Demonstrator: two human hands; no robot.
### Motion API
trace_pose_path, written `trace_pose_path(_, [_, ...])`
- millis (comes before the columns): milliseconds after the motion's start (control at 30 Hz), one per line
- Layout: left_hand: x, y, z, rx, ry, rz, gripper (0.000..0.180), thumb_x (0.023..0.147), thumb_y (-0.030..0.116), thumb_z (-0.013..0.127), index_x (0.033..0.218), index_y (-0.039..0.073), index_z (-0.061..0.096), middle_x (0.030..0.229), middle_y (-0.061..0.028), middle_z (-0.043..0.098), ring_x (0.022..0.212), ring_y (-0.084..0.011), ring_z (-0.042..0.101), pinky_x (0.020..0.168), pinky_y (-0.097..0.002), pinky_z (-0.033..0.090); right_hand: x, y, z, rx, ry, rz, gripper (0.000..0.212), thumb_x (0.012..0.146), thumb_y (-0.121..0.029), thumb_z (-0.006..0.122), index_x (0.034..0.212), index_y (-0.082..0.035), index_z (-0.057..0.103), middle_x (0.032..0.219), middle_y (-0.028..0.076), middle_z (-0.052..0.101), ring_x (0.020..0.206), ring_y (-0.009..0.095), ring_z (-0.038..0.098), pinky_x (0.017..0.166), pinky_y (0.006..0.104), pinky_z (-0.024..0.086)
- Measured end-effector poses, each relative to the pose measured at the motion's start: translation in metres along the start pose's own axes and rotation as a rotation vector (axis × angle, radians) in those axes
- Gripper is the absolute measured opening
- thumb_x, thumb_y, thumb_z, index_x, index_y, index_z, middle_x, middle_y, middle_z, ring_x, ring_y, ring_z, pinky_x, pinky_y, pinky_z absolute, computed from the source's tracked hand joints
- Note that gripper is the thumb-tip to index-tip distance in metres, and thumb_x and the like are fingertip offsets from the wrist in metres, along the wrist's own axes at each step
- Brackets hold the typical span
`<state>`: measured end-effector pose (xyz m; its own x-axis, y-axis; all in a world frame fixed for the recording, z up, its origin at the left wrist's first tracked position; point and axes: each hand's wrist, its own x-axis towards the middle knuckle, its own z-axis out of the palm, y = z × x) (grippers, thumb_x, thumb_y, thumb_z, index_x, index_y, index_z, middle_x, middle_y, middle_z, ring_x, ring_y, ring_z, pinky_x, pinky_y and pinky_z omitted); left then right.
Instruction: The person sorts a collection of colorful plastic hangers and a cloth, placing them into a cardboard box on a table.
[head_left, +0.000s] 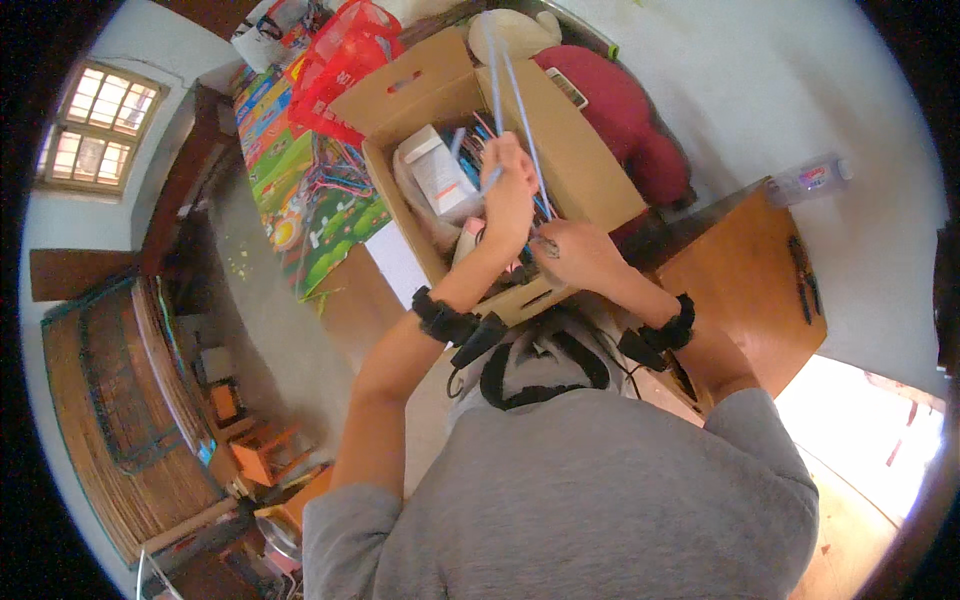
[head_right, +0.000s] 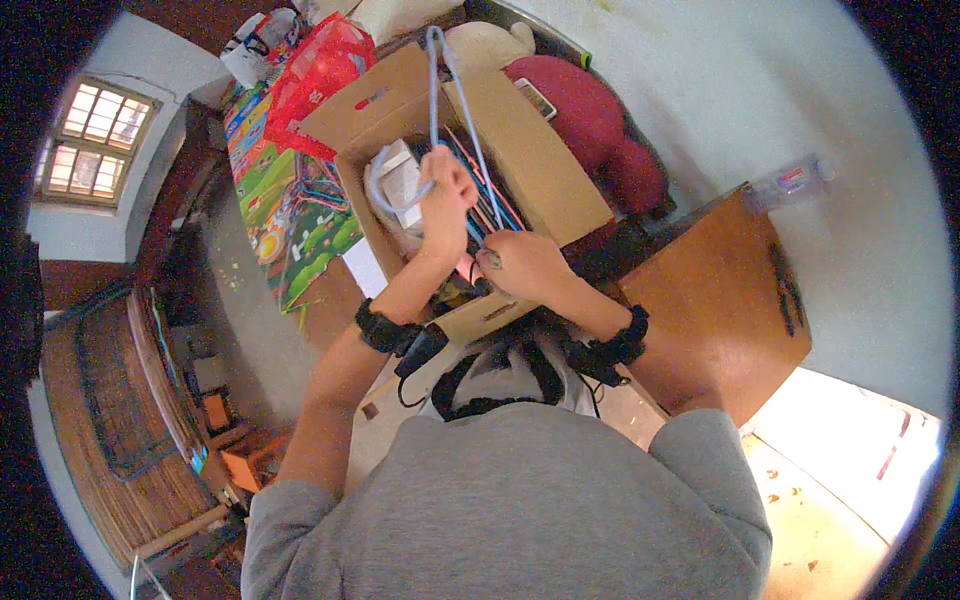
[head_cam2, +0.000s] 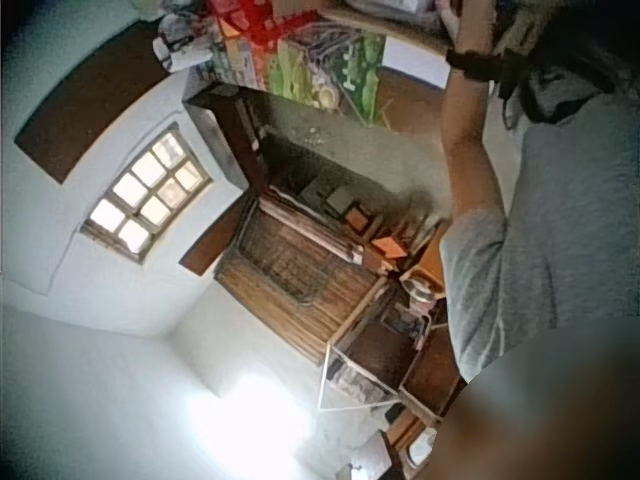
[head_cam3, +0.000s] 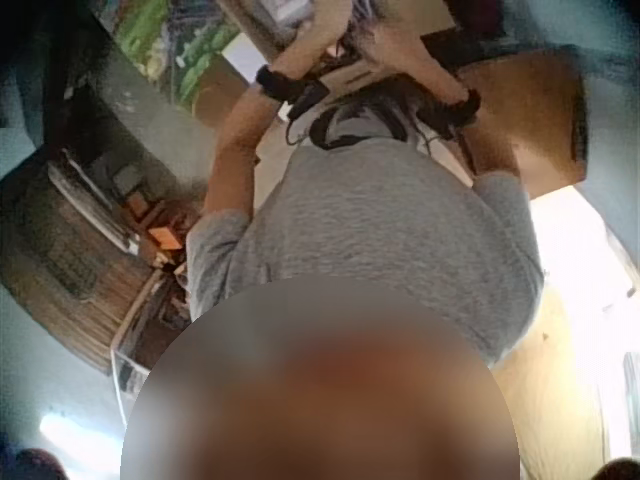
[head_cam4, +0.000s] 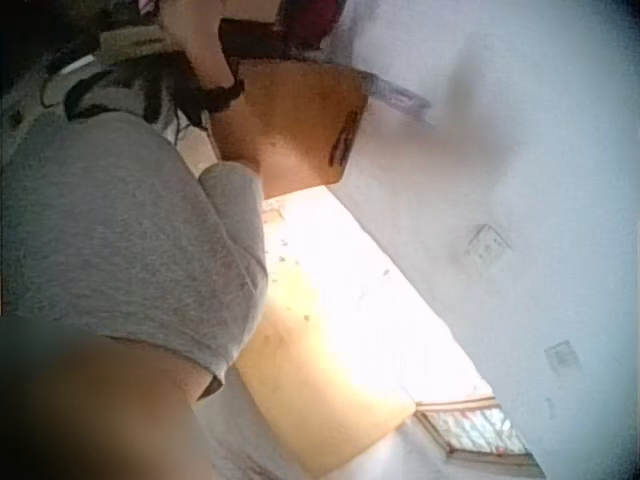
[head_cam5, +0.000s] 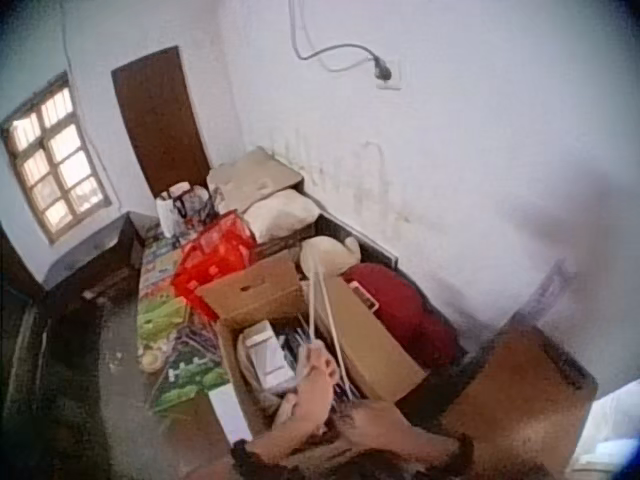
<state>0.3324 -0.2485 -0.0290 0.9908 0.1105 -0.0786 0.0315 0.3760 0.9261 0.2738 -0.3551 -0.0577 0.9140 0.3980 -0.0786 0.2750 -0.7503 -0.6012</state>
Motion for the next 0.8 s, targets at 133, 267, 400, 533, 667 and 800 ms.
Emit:
trace_pose_path(133, [0.012,-0.040,0.002,0.019,-0.109,-0.039,0.030,0.091,0.036,0.042,0.076,0.012,0.035,0.063,0.0036,0.034,0.056,-0.0053,0.032,0.049,-0.0189,0.029,0.002,0.029,-0.001,0.008,0.001,0.065,0.031,0.078,-0.032,0.050,0.082,-0.004,0.061,0.077,0.019,0.059,0.075,0.036,0.058,0.070,0.0439,0.046])
trace_pose_path(267, [0.029,-0.078,-0.005,0.302,-0.111,0.051,0.025,0.091,0.033,0.044,0.083,0.010,0.037,0.064,0.0024,0.038,0.054,-0.0066,0.037,0.048,-0.0214,0.033,0.010,0.061,-0.001,0.003,-0.145,0.097,0.033,0.078,-0.033,0.050,0.084,-0.002,0.060,0.079,0.020,0.060,0.076,0.038,0.057,0.070,0.0441,0.045])
trace_pose_path(400, [0.058,-0.109,-0.014,0.307,-0.182,-0.029,0.016,0.089,0.019,0.045,0.095,0.005,0.038,0.063,-0.0016,0.044,0.054,-0.0093,0.045,0.046,-0.0249,0.035,0.033,0.088,0.006,0.050,-0.292,0.152,0.036,0.079,-0.035,0.048,0.085,-0.001,0.059,0.081,0.021,0.060,0.076,0.039,0.057,0.070,0.0441,0.045])
trace_pose_path(533, [0.099,-0.138,-0.037,0.517,-0.316,-0.098,0.024,0.083,0.019,0.051,0.096,0.001,0.040,0.067,-0.0057,0.050,0.054,-0.0125,0.050,0.050,-0.0261,0.040,0.062,0.110,0.022,-0.068,-0.328,0.180,0.038,0.081,-0.034,0.046,0.085,0.001,0.058,0.077,0.021,0.059,0.072,0.034,0.058,0.068,0.0402,0.045])
trace_pose_path(667, [0.101,-0.157,-0.053,0.665,-0.398,-0.250,0.032,0.080,0.020,0.053,0.099,-0.004,0.044,0.077,-0.0114,0.056,0.070,-0.0187,0.056,0.064,-0.0302,0.044,0.091,0.120,0.038,-0.264,-0.394,0.286,0.039,0.079,-0.038,0.044,0.087,-0.004,0.061,0.084,0.022,0.060,0.079,0.039,0.058,0.071,0.0447,0.046])
trace_pose_path(800, [0.092,-0.153,-0.056,0.736,-0.388,-0.218,0.036,0.079,0.020,0.052,0.104,-0.005,0.047,0.087,-0.0170,0.059,0.083,-0.0240,0.058,0.072,-0.0336,0.045,0.114,0.118,0.054,-0.372,-0.409,0.398,0.032,0.078,-0.029,0.049,0.086,-0.001,0.062,0.080,0.022,0.060,0.081,0.038,0.057,0.071,0.0432,0.044])
